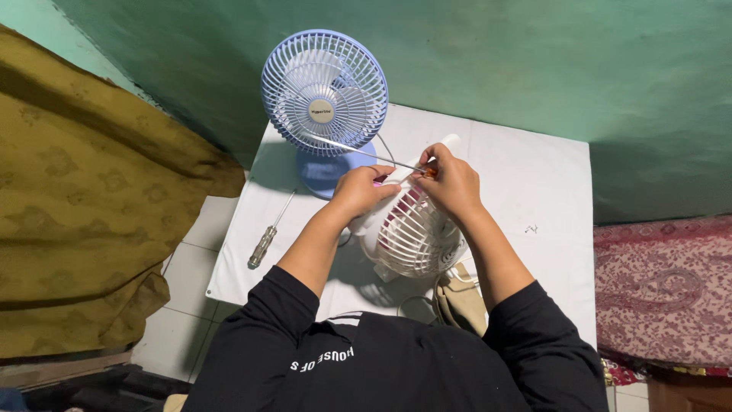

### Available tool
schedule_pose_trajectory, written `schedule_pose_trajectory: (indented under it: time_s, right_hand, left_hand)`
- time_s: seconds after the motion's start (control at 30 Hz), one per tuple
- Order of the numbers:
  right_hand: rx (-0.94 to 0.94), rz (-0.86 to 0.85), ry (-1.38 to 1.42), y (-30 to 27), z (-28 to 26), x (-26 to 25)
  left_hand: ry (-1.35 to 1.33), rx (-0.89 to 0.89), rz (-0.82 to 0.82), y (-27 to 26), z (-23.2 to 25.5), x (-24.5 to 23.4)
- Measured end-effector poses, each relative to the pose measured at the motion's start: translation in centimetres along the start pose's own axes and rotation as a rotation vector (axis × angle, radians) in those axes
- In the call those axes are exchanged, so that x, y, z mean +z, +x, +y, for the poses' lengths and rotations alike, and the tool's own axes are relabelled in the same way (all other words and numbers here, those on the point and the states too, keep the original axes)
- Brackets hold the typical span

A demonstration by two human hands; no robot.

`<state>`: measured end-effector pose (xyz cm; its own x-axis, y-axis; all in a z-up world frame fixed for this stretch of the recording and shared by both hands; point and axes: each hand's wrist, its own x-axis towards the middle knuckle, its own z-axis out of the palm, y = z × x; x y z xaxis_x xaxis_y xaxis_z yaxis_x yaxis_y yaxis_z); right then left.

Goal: The person uses a screwdriver to unscrew and remove the back grille of a white and pink cat-shaped fan. They manipulate the fan on a table, turning it to access different screws, and eventually detach the grille to expose the internal blades.

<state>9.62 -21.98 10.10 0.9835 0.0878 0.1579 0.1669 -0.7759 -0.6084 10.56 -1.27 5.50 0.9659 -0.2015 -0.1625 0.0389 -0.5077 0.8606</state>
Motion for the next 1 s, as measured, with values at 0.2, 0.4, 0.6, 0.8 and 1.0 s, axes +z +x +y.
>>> schedule_pose_trajectory:
  time_s: [0.2, 0.4, 0.6, 0.8, 1.0]
  right_hand:
    - [-0.071, -0.013, -0.087, 1.4, 0.4, 1.3]
    - [-0.084, -0.053, -0.123, 1.8, -0.5, 2.8]
    - [-0.19, -0.082, -0.236, 1.6, -1.2, 2.4]
    - [-0.137, -0.075, -0.283, 2.1, -2.1, 2.1]
    - [-0.151, 0.091, -0.263, 0.4, -1.8, 3.5]
  left_hand:
    - [0.005, -0.052, 0.002, 0.1, 0.2, -0.5]
    - [-0.019, -0.141, 0.003, -0.4, -0.6, -0.4]
    - [0.001, -0.004, 0.088, 0.3, -2.1, 0.2]
    - [0.065, -0.052, 0.072, -0.6, -0.9, 0.1]
    - [0.045, -0.086, 0.045, -0.7, -0.8, 0.0]
